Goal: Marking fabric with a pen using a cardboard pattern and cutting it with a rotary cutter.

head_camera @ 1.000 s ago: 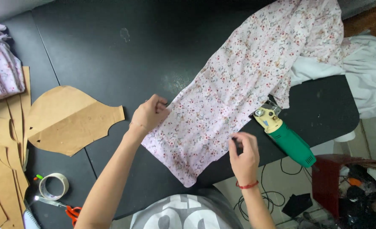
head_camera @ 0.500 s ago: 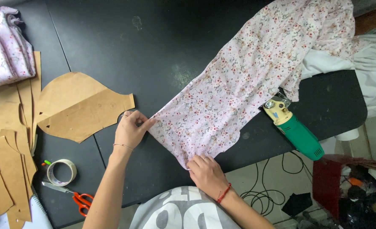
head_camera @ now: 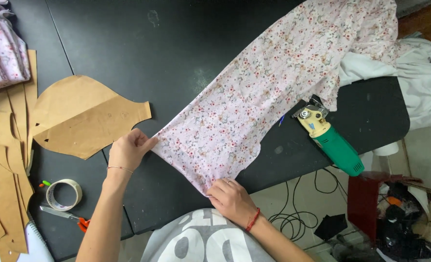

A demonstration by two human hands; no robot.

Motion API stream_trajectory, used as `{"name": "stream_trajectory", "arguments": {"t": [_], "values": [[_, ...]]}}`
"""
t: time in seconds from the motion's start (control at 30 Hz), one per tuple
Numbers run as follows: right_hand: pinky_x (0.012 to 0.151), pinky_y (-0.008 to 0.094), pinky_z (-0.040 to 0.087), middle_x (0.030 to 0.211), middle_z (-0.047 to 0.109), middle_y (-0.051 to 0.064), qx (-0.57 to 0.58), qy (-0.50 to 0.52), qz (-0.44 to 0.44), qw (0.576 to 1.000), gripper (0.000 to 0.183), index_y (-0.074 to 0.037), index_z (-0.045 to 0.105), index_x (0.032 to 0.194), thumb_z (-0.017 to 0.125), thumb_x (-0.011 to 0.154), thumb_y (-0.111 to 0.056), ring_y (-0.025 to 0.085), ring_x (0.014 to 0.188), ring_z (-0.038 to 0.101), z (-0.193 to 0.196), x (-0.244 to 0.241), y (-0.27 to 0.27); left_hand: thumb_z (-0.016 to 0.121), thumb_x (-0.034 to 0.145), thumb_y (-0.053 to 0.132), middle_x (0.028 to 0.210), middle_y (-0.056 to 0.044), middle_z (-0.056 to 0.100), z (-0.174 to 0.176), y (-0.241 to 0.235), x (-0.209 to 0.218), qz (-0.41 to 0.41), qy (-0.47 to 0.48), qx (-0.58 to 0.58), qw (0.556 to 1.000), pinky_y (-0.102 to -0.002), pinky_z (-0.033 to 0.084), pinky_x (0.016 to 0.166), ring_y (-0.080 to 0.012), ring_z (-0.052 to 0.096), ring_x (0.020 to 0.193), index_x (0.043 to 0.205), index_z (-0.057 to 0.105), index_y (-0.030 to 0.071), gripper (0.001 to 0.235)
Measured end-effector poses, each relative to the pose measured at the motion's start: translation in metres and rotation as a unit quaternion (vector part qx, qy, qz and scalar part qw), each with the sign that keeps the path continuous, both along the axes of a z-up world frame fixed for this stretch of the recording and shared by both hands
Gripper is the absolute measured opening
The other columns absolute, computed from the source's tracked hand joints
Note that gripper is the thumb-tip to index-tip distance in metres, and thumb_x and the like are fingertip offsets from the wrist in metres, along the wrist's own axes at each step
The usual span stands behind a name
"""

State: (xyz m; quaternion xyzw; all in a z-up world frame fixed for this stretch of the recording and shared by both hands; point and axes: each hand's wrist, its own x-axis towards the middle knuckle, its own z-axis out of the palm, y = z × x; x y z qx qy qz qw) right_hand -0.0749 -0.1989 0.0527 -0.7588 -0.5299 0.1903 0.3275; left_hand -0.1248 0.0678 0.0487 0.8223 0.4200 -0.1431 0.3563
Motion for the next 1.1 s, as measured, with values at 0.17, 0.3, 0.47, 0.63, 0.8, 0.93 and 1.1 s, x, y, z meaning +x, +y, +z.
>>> {"name": "stream_trajectory", "arguments": {"t": [0.17,0.3,0.47,0.63,0.8,0.93,1.1], "values": [[0.057,0.031,0.044,0.076,0.058,0.004,-0.078,0.069,0.01,0.994,0.004,-0.008,0.06,0.075,0.059,0.076,-0.012,0.018,0.066,0.054,-0.021,0.002,0.008,0.063,0.075,0.032,0.07,0.003,0.055,-0.018,0.002,0.008,-0.02,0.035,0.028,0.999,-0.033,0.037,0.05,-0.0168,0.05,0.065,0.08,0.048,0.015,0.024],[0.059,0.026,0.047,0.068,0.057,-0.003,-0.072,0.066,-0.206,0.974,0.002,-0.02,0.059,0.076,0.06,0.078,-0.021,0.017,0.067,0.06,-0.038,0.033,-0.01,0.062,0.074,0.035,0.089,0.006,0.062,-0.023,-0.004,0.066,-0.073,0.019,0.031,0.997,-0.034,0.046,0.079,-0.0168,0.057,0.092,0.096,0.056,0.022,0.026],[0.047,0.03,0.046,0.069,0.061,0.011,-0.071,0.129,-0.508,0.848,0.021,-0.004,0.055,0.096,0.051,0.082,-0.019,0.024,0.057,0.057,-0.013,0.115,-0.023,0.059,0.075,0.038,0.091,0.002,0.062,-0.021,-0.036,0.175,-0.132,-0.007,0.0,0.991,-0.034,0.047,0.079,-0.0187,0.059,0.091,0.101,0.058,0.023,0.03],[0.032,0.021,0.04,0.042,0.054,0.003,-0.035,0.213,-0.61,0.763,0.024,-0.006,0.059,0.087,0.057,0.079,-0.028,0.013,0.031,0.052,-0.044,0.15,-0.021,0.059,0.074,0.042,0.091,0.0,0.063,-0.046,-0.055,0.254,-0.139,-0.071,-0.04,0.987,-0.036,0.048,0.08,-0.0213,0.059,0.091,0.1,0.058,0.02,0.034],[0.036,0.022,0.042,0.039,0.05,0.001,-0.047,0.106,-0.672,0.732,0.014,-0.01,0.06,0.078,0.061,0.077,-0.024,0.012,0.032,0.05,-0.06,0.146,-0.022,0.061,0.077,0.021,0.094,-0.004,0.063,-0.016,-0.05,0.271,-0.105,-0.119,-0.036,0.987,-0.037,0.048,0.08,-0.0241,0.059,0.093,0.099,0.053,0.013,0.025],[0.041,0.023,0.043,0.042,0.053,0.0,-0.018,-0.057,-0.63,0.774,0.009,-0.008,0.061,0.082,0.063,0.081,-0.017,0.014,0.04,0.054,-0.075,0.137,-0.036,0.061,0.079,0.018,0.092,-0.008,0.06,-0.028,-0.054,0.255,-0.113,-0.177,-0.031,0.977,-0.043,0.046,0.079,-0.03,0.057,0.093,0.095,0.046,0.011,0.024],[0.044,0.029,0.048,0.057,0.061,0.009,-0.038,-0.191,-0.568,0.8,0.013,-0.008,0.066,0.094,0.059,0.083,-0.01,0.022,0.052,0.06,-0.07,0.134,-0.046,0.056,0.083,0.016,0.077,0.0,0.048,-0.075,-0.073,0.212,-0.252,-0.421,0.309,0.815,-0.027,0.04,0.057,-0.0172,0.051,0.069,0.088,0.056,0.017,0.005]]}}
